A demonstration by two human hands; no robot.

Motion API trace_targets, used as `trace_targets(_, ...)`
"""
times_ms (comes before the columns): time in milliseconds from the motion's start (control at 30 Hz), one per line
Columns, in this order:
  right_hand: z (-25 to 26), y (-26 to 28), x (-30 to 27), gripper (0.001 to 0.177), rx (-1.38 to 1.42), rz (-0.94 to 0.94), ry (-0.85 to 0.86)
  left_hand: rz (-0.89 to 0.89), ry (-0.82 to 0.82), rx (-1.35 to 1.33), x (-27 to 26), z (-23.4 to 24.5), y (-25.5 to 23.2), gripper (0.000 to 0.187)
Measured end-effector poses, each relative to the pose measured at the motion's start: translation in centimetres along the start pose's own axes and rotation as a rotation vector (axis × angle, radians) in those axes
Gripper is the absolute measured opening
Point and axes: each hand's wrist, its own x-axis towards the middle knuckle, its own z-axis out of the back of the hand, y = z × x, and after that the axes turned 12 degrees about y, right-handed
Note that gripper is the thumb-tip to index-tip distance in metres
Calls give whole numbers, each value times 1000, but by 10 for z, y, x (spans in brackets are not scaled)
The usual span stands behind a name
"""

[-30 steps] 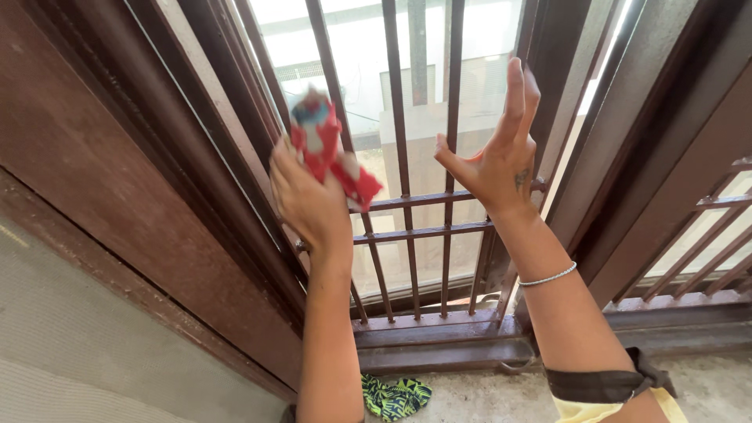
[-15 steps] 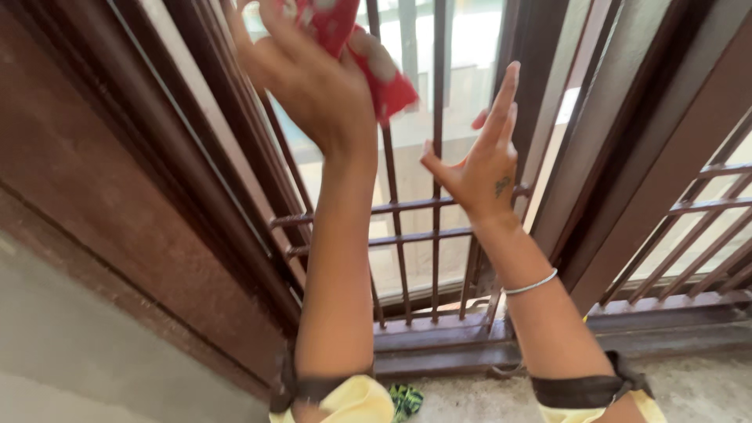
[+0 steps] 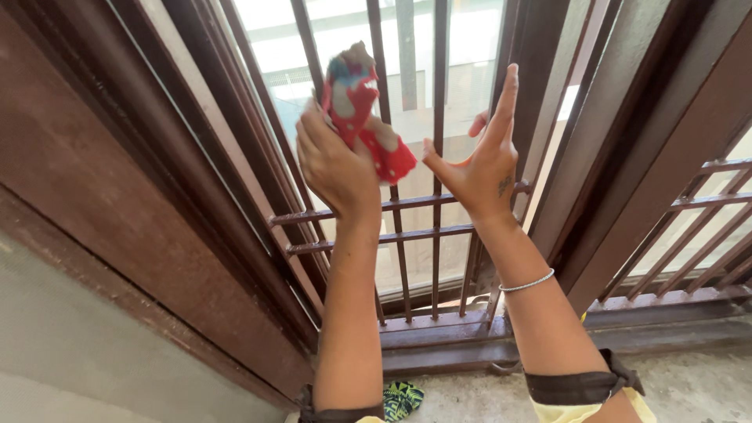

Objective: The person wipes the vertical and horizontal bars of a metal window grille using a red patterned cloth. They systematically clean each bar, moving from left to right and top to bottom, ensuring thorough coverage of the grille surface.

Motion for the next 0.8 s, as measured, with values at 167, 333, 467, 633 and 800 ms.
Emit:
trace_targets(167, -2, 0, -2, 121, 5, -20, 17, 53, 83, -30, -23, 0, 11, 55)
trace_targets(333, -5, -3, -3, 117, 30, -57, 12, 75, 137, 2, -43, 4, 16, 57)
trace_targets(467, -8, -7, -4, 116, 47, -55, 0, 151, 355, 176, -51, 30, 5, 55)
trace_targets(633, -8, -8, -3, 117, 27, -98, 12, 101, 449, 355, -83, 129, -56, 62)
trace_targets(800, -11, -4, -7, 115, 106, -96, -37, -79, 2, -343, -21, 96, -94, 75)
